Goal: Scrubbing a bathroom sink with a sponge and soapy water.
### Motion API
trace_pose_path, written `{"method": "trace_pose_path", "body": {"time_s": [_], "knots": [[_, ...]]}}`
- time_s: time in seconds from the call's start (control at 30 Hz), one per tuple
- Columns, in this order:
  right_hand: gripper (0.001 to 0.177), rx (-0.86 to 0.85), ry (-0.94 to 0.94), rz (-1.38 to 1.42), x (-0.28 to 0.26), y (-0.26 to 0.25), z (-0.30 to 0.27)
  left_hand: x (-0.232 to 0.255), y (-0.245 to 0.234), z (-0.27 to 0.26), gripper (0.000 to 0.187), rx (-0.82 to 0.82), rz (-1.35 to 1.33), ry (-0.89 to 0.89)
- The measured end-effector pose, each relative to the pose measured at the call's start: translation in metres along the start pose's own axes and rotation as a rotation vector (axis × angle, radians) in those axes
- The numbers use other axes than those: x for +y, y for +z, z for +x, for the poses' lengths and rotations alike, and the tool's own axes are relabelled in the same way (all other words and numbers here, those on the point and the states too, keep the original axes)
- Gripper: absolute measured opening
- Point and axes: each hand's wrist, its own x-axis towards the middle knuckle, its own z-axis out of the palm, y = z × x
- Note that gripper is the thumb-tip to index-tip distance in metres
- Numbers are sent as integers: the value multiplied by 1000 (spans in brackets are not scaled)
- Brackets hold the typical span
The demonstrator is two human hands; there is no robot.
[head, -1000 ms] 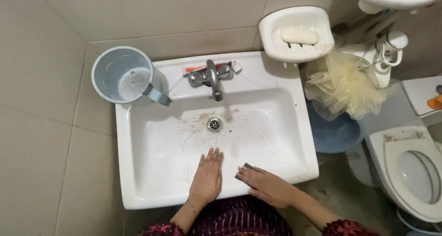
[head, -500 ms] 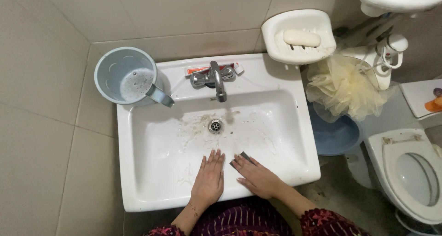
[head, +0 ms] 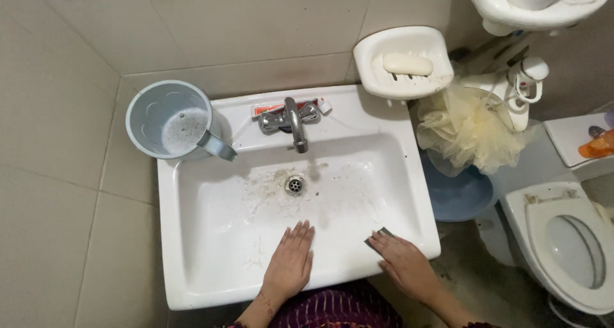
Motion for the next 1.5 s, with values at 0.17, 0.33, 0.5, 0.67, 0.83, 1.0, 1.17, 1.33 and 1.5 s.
{"method": "trace_pose_path", "body": {"time_s": [0.17,0.33,0.5,0.67,0.83,1.0,1.17,1.33,1.5], "knots": [[56,4,71,-134,9,-3,13,1,-3,-2,57,-4,4,0],[68,-138,140,-263,16,0,41,-1,0,1,59,-19,9,-17],[76,-416,153,-229,20,6,59,-8,7,4,65,-37,30,-30],[71,-425,86,-142,0,13,59,-6,5,3,67,-61,19,24],[65,-333,-13,-99,-13,8,36,-3,4,8,73,-164,-1,90],[56,-136,42,-37,-21,-6,12,12,-3,21,76,-221,-119,114],[54,52,116,-129,-7,-15,-13,21,19,31,78,-295,-132,236],[57,113,102,-264,13,-17,-18,13,36,32,84,-310,-78,379],[65,75,-106,-446,48,-18,-4,7,45,32,86,-302,-106,365]]}}
